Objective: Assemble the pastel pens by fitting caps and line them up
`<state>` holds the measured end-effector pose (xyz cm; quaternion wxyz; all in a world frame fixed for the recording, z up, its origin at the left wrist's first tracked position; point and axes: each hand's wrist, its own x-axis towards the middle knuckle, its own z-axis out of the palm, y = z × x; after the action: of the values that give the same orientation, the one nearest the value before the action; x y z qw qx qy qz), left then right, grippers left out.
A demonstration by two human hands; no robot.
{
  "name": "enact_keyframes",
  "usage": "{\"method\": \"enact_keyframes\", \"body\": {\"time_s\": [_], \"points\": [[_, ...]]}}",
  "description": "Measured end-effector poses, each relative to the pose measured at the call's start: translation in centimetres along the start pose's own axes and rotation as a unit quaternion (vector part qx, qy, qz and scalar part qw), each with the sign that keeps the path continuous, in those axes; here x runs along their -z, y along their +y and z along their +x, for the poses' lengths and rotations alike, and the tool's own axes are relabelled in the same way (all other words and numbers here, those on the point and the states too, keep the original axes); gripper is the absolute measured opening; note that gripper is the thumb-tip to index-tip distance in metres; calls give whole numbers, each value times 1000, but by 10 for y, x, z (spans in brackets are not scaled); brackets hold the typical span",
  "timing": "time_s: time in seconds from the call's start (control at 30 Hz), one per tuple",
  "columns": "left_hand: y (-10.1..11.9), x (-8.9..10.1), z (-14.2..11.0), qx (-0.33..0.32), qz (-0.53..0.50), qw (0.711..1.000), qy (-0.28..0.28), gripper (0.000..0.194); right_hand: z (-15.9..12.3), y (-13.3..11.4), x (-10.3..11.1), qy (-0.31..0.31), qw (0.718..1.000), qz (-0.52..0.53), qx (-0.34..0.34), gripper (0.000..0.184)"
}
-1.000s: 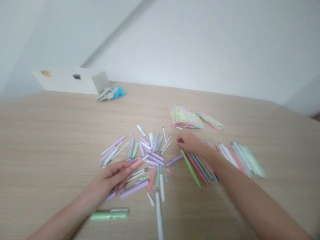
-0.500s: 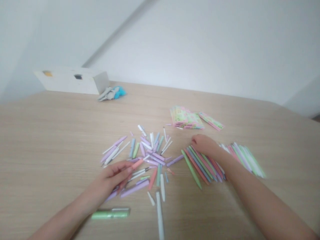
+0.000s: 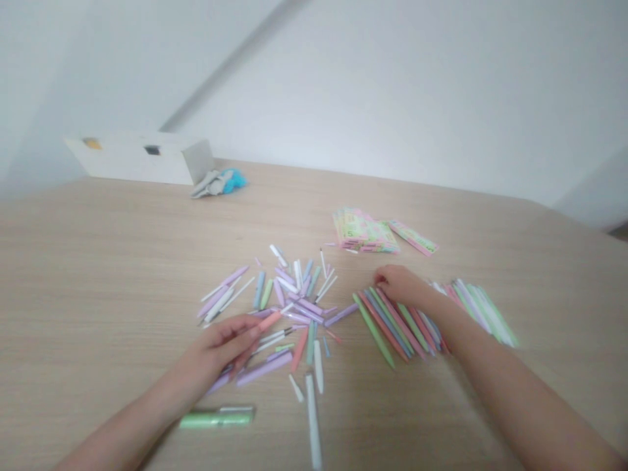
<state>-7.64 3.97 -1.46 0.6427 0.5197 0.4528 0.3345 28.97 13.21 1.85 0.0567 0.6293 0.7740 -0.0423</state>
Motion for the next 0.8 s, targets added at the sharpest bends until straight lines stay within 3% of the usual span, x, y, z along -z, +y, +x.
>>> {"method": "enact_keyframes", "body": {"time_s": [0.23, 0.4, 0.8], "points": [[0, 0, 0, -7, 2, 1000, 8, 39, 6, 27, 11, 40, 998, -6, -50, 37], [0, 1, 0, 4, -3, 1000, -10, 41, 8, 48, 3, -9, 997, -6, -72, 33], [-5, 2, 1, -2, -13, 1000, -7, 35, 0, 36, -2, -19, 998, 49, -30, 35]]}}
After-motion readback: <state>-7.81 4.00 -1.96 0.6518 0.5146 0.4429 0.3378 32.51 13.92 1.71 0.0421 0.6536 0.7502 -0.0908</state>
